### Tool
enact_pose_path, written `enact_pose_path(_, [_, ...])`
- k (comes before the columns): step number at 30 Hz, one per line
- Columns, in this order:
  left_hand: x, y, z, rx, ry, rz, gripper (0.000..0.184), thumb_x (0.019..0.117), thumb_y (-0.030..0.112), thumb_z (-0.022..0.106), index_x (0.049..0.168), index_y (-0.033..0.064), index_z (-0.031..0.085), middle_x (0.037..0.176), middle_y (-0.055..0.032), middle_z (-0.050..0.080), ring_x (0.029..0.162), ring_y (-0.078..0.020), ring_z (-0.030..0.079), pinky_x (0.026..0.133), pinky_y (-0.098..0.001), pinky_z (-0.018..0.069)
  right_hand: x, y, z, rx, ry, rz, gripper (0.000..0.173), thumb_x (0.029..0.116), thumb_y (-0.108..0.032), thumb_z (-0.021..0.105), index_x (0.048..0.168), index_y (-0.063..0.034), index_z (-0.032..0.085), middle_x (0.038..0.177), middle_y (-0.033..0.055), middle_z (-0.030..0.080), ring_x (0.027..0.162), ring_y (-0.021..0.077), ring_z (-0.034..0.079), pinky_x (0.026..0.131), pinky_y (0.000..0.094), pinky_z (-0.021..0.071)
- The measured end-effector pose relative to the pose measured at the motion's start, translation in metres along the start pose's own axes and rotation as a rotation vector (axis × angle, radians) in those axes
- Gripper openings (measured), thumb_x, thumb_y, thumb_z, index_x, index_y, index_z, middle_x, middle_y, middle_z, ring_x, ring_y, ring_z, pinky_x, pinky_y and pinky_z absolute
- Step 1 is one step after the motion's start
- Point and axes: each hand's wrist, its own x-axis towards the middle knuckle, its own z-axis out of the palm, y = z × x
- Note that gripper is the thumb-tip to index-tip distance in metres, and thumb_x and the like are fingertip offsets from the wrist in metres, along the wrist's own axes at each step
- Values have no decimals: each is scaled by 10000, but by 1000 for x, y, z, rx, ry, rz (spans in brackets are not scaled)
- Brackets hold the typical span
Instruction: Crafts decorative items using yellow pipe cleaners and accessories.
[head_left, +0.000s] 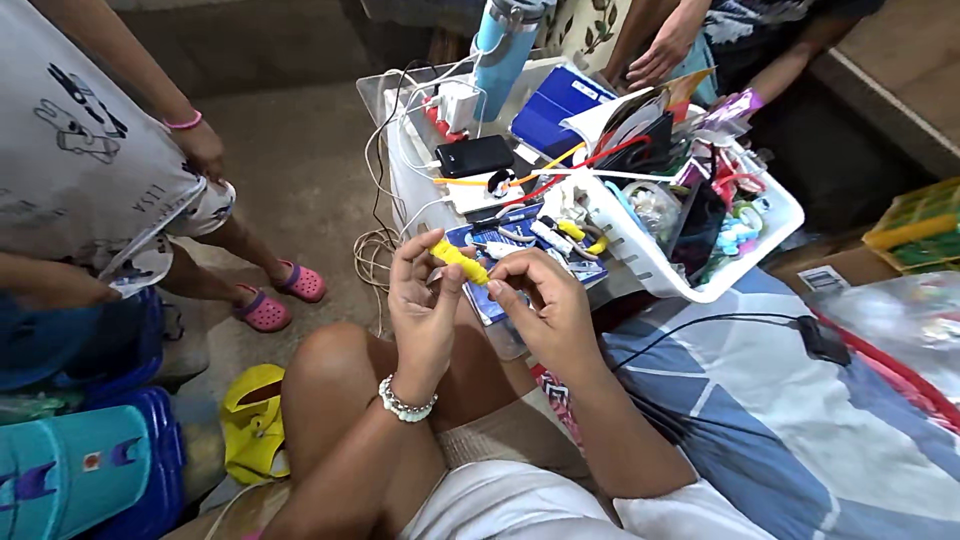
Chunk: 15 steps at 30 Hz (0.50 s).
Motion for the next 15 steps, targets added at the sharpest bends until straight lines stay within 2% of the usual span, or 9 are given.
enact_pose_path(4, [-1,-1,0,-13,-5,-34,424,974,43,662,1364,141,528,1146,-56,681,1034,-168,689,899,-326,590,1,1,2,-2,28,3,87,953,-118,702,995,-42,703,1018,42,680,886,86,680,783,256,616])
enact_pose_path(8, [-1,-2,0,-32,-27,-33,422,963,41,679,1347,150,542,1123,-47,696,1042,-176,701,930,-353,591,2,1,2,-3,51,13,94,925,-106,736,990,-46,703,1011,35,682,870,82,680,766,247,615])
enact_pose_path(12, [-3,-4,3,-1,-49,5,414,956,25,683,1333,120,540,1122,-50,693,1027,-166,699,902,-335,596,2,2,0,40,69,50,208,891,-84,768,1063,-42,658,989,30,703,858,86,702,776,259,623])
enact_pose_path(15, [-2,-5,3,15,-51,-16,428,952,5,676,1340,111,530,1107,-59,691,992,-159,700,865,-326,602,2,7,-2,45,70,13,225,917,-95,747,1116,-49,652,1020,30,715,904,111,713,821,300,630])
